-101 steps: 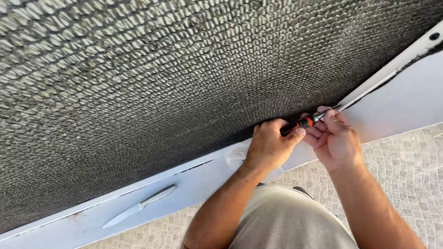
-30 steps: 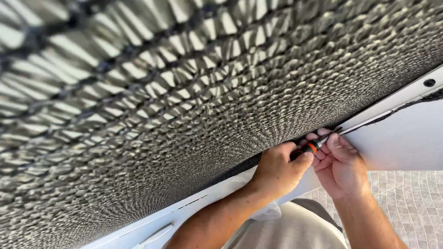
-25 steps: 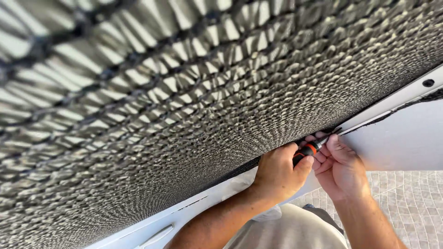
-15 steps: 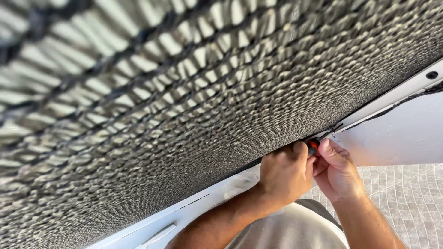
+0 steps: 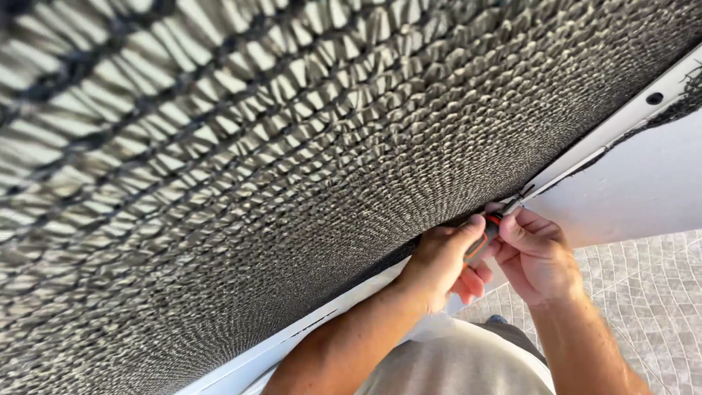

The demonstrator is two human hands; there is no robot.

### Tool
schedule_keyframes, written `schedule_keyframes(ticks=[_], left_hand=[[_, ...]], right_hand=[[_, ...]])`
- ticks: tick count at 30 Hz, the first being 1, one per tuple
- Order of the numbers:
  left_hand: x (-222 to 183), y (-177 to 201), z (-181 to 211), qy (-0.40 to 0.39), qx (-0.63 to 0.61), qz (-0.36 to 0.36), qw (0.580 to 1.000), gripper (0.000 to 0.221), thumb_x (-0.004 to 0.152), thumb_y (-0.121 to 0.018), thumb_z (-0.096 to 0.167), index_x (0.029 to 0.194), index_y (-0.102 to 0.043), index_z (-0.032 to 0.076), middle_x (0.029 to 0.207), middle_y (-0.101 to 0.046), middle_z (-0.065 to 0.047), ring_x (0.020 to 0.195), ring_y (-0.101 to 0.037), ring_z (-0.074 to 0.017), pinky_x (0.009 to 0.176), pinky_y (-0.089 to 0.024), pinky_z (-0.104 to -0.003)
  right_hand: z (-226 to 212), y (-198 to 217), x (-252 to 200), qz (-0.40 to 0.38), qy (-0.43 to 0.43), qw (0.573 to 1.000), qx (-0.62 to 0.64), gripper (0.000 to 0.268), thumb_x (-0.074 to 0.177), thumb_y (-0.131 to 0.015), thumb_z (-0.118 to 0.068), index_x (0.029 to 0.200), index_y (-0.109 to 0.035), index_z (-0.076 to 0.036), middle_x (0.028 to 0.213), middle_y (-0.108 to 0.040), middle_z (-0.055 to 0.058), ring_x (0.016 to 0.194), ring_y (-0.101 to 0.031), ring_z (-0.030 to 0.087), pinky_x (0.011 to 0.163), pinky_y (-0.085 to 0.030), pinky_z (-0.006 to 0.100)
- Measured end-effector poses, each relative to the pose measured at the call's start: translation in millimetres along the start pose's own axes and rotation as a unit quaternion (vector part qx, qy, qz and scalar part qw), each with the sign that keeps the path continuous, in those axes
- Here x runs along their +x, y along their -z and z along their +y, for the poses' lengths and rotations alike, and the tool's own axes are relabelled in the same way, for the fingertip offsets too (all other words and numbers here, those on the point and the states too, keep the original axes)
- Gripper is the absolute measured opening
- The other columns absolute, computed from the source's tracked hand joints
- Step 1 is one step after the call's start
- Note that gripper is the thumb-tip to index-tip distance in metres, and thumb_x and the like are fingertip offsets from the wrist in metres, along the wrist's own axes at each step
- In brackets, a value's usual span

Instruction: Installing a mesh screen into a frame using a screwdriver to tuck it into the channel

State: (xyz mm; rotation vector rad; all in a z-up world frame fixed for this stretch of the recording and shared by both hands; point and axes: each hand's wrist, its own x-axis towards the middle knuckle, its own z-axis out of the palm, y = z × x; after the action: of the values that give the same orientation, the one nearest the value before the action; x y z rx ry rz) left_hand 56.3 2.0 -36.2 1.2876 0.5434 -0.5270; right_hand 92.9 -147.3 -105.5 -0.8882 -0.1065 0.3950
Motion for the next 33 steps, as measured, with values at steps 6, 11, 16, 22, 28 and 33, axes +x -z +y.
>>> schedule_keyframes(ticks=[6,11,16,22,28,33], left_hand=[[27.2,6.2,-26.9,0.065,-0.164,-0.125,0.976,0.052,0.108,-0.051,0.052,0.089,-0.06,0.004,0.06,-0.057,-0.01,0.037,-0.048,-0.0133,0.031,-0.033,-0.029],[8.9,-7.5,-8.8,0.021,-0.088,-0.008,0.996,0.043,0.102,-0.064,0.036,0.071,-0.047,0.012,0.055,-0.042,-0.003,0.033,-0.025,-0.0097,0.032,-0.017,-0.027],[18.6,-5.9,-24.9,-0.32,0.354,0.172,0.862,0.043,0.086,-0.054,0.04,0.084,-0.068,0.0,0.085,-0.071,-0.023,0.086,-0.064,-0.0445,0.081,-0.048,-0.052],[18.0,-9.4,-32.0,-0.365,0.526,0.25,0.726,0.033,0.088,-0.071,0.036,0.089,-0.057,0.006,0.072,-0.067,-0.016,0.062,-0.066,-0.0419,0.053,-0.048,-0.056],[21.9,-5.6,-40.7,-0.429,0.554,0.267,0.661,0.032,0.09,-0.073,0.031,0.092,-0.054,0.006,0.073,-0.065,-0.014,0.055,-0.064,-0.0346,0.045,-0.047,-0.048],[1.2,1.4,-9.4,-0.28,0.464,0.157,0.826,0.039,0.09,-0.061,0.043,0.086,-0.065,0.004,0.085,-0.072,-0.021,0.082,-0.067,-0.0458,0.075,-0.048,-0.056]], right_hand=[[5.2,6.5,-0.9,0.028,-0.009,0.999,0.023,0.031,0.096,-0.068,-0.018,0.12,-0.067,0.002,0.079,-0.068,0.012,0.056,-0.06,0.018,0.055,-0.051,0.029],[4.1,2.9,-2.3,0.006,0.003,0.998,0.062,0.033,0.098,-0.062,-0.01,0.127,-0.063,0.006,0.112,-0.072,0.022,0.094,-0.07,0.034,0.078,-0.059,0.042],[3.5,1.6,-7.0,0.074,-0.003,0.997,0.016,0.014,0.099,-0.064,-0.011,0.092,-0.063,0.001,0.088,-0.067,0.012,0.085,-0.065,0.021,0.085,-0.055,0.034],[20.1,15.8,-3.4,0.081,-0.02,0.996,-0.024,0.022,0.098,-0.069,-0.023,0.09,-0.061,-0.004,0.078,-0.064,0.005,0.07,-0.06,0.013,0.064,-0.048,0.024],[20.0,7.0,0.6,0.109,-0.013,0.994,0.005,0.014,0.092,-0.072,-0.012,0.086,-0.065,-0.001,0.071,-0.066,0.009,0.059,-0.064,0.017,0.057,-0.05,0.025],[14.6,0.1,-5.9,0.098,0.006,0.995,0.007,0.013,0.094,-0.068,-0.009,0.097,-0.069,0.003,0.094,-0.073,0.014,0.083,-0.07,0.023,0.077,-0.057,0.033]])
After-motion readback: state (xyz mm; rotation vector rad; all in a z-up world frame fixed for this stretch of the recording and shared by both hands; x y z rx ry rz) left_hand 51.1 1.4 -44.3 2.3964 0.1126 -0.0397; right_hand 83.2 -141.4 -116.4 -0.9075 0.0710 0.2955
